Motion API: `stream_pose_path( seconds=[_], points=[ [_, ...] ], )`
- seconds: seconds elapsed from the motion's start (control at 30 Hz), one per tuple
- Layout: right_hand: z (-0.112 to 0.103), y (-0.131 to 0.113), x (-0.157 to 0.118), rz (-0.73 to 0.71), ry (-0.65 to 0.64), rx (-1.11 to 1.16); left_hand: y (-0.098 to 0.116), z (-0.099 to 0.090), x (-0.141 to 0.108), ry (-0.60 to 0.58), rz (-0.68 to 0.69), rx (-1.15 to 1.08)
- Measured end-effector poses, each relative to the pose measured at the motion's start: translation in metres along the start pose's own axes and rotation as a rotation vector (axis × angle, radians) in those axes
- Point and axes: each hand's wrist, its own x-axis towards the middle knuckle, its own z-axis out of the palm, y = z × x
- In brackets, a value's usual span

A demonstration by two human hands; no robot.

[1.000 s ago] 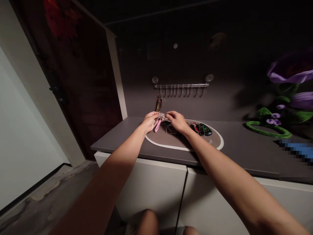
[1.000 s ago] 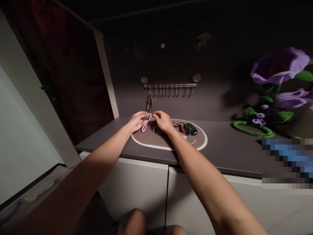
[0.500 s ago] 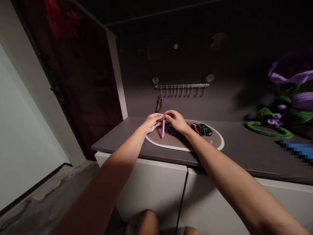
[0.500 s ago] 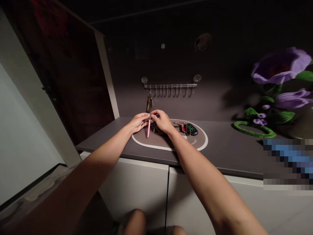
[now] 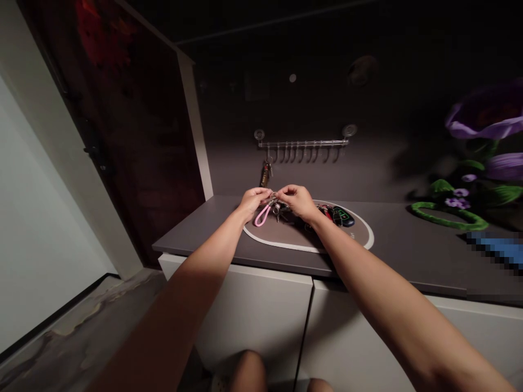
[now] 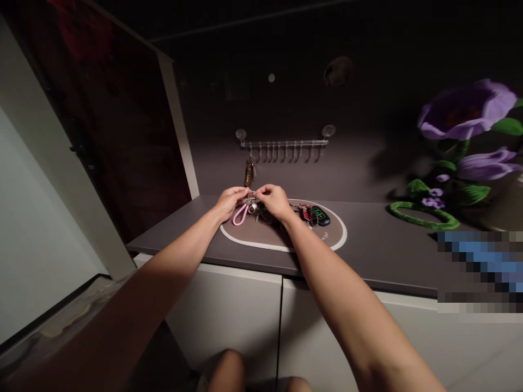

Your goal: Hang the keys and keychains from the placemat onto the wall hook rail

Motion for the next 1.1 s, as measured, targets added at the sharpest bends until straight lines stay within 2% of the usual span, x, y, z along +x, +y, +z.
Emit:
stream_pose_path(
  seconds=[0.07,0.2,0.27,0.4,0.63,0.9,1.1],
  points=[
    [0.000,0.000,0.000,0.067,0.040,0.053,0.001,0.000,0.000,-0.005,0.044,0.028],
    [0.001,-0.002,0.000,0.160,0.093,0.164,0.002,0.000,-0.003,-0.101,0.074,0.084],
    [0.002,-0.004,-0.001,0.191,0.083,0.242,0.002,0.001,-0.004,-0.129,0.088,0.095],
    [0.002,-0.004,-0.002,0.235,0.032,0.355,0.000,0.001,-0.003,-0.109,0.123,0.092],
    [0.004,0.004,-0.002,0.229,-0.061,0.441,-0.005,0.001,0.004,-0.084,0.165,0.022],
    [0.005,-0.001,-0.002,0.269,0.007,0.452,-0.004,0.005,0.002,-0.069,0.152,-0.050],
    [0.001,-0.013,0.005,0.216,0.011,0.419,-0.003,0.006,0.004,-0.015,0.134,-0.118]
  ],
)
